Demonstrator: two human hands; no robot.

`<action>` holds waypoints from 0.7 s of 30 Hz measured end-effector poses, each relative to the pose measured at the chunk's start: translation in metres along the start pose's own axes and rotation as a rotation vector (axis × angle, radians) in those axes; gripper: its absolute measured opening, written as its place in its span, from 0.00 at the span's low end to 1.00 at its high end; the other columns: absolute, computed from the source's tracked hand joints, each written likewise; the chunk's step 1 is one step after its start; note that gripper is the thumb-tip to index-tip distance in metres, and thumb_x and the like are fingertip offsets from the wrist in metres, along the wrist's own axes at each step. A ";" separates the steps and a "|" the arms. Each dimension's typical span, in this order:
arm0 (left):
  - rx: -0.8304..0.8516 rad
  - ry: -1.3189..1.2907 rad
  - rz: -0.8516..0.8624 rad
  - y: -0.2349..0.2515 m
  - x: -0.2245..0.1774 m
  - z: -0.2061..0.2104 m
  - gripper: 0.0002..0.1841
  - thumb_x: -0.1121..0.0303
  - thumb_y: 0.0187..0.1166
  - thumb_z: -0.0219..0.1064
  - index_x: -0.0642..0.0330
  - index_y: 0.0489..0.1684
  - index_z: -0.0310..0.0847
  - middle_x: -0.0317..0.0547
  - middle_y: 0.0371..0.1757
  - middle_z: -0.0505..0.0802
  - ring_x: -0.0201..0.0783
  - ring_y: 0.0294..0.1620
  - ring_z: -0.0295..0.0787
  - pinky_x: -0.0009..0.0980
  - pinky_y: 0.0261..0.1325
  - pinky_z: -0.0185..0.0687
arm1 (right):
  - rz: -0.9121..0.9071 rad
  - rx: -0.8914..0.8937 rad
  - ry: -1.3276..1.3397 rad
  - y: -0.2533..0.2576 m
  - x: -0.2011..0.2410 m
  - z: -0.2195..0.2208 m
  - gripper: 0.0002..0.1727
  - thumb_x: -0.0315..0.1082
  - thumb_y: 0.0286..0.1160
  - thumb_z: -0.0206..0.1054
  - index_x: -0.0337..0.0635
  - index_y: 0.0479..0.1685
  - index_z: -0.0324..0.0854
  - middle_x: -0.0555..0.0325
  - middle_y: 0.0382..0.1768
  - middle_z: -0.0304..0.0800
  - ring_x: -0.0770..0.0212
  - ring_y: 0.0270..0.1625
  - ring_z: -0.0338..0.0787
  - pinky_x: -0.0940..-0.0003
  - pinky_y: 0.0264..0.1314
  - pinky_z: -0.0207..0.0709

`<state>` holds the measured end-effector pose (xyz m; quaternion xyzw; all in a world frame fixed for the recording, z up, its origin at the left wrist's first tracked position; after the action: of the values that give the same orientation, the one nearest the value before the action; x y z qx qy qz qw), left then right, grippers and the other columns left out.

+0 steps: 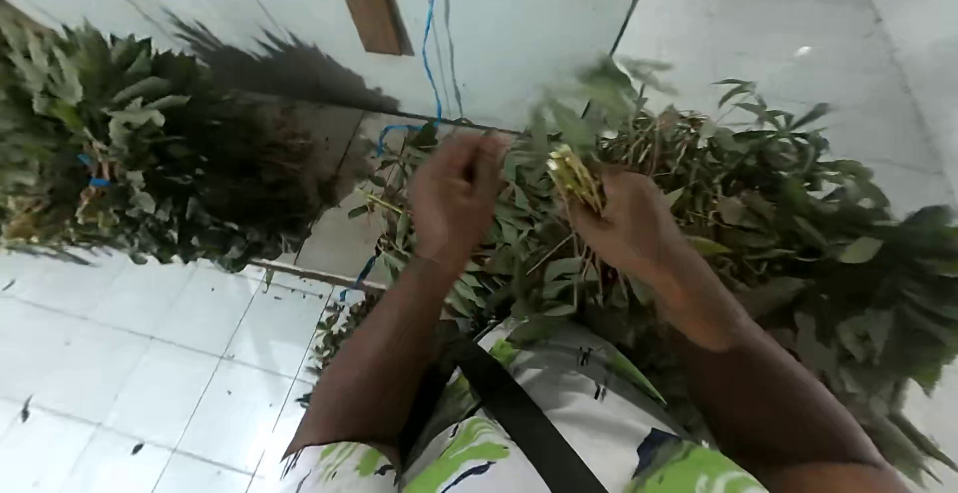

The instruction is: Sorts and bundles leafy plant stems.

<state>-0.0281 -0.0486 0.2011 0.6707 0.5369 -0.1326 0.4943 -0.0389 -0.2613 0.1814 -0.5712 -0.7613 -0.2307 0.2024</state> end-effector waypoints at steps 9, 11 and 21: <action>-0.287 0.486 -0.772 -0.188 0.191 -0.239 0.26 0.54 0.94 0.45 0.69 0.67 0.77 0.65 0.52 0.88 0.56 0.46 0.87 0.58 0.51 0.82 | 0.081 0.021 0.487 -0.021 -0.088 -0.003 0.15 0.37 0.78 0.68 0.43 0.61 0.81 0.61 0.44 0.96 0.65 0.44 0.96 0.63 0.50 0.93; -0.109 0.706 -0.937 -0.245 0.212 -0.239 0.26 0.59 0.94 0.45 0.77 0.64 0.79 0.80 0.58 0.87 0.74 0.62 0.85 0.72 0.65 0.75 | 0.086 0.013 0.642 -0.021 -0.102 -0.001 0.19 0.35 0.75 0.68 0.44 0.65 0.78 0.61 0.45 0.91 0.63 0.45 0.94 0.60 0.53 0.92; 0.255 0.741 -0.724 -0.219 0.243 -0.148 0.23 0.59 0.90 0.55 0.71 0.65 0.84 0.77 0.76 0.79 0.77 0.80 0.70 0.77 0.73 0.66 | 0.043 0.080 1.005 -0.017 -0.110 0.020 0.43 0.76 0.67 0.65 0.55 0.74 0.75 0.65 0.45 0.89 0.63 0.44 0.91 0.62 0.51 0.89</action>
<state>-0.1726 0.1989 -0.0147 0.4992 0.8521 -0.1132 0.1088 -0.0267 -0.3388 0.1000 -0.3967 -0.5661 -0.4437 0.5704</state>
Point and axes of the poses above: each hand's wrist, its own y-axis towards the middle knuckle, its own z-axis out of the palm, x = y × z, the point moved 9 cm from there along y, towards the middle knuckle
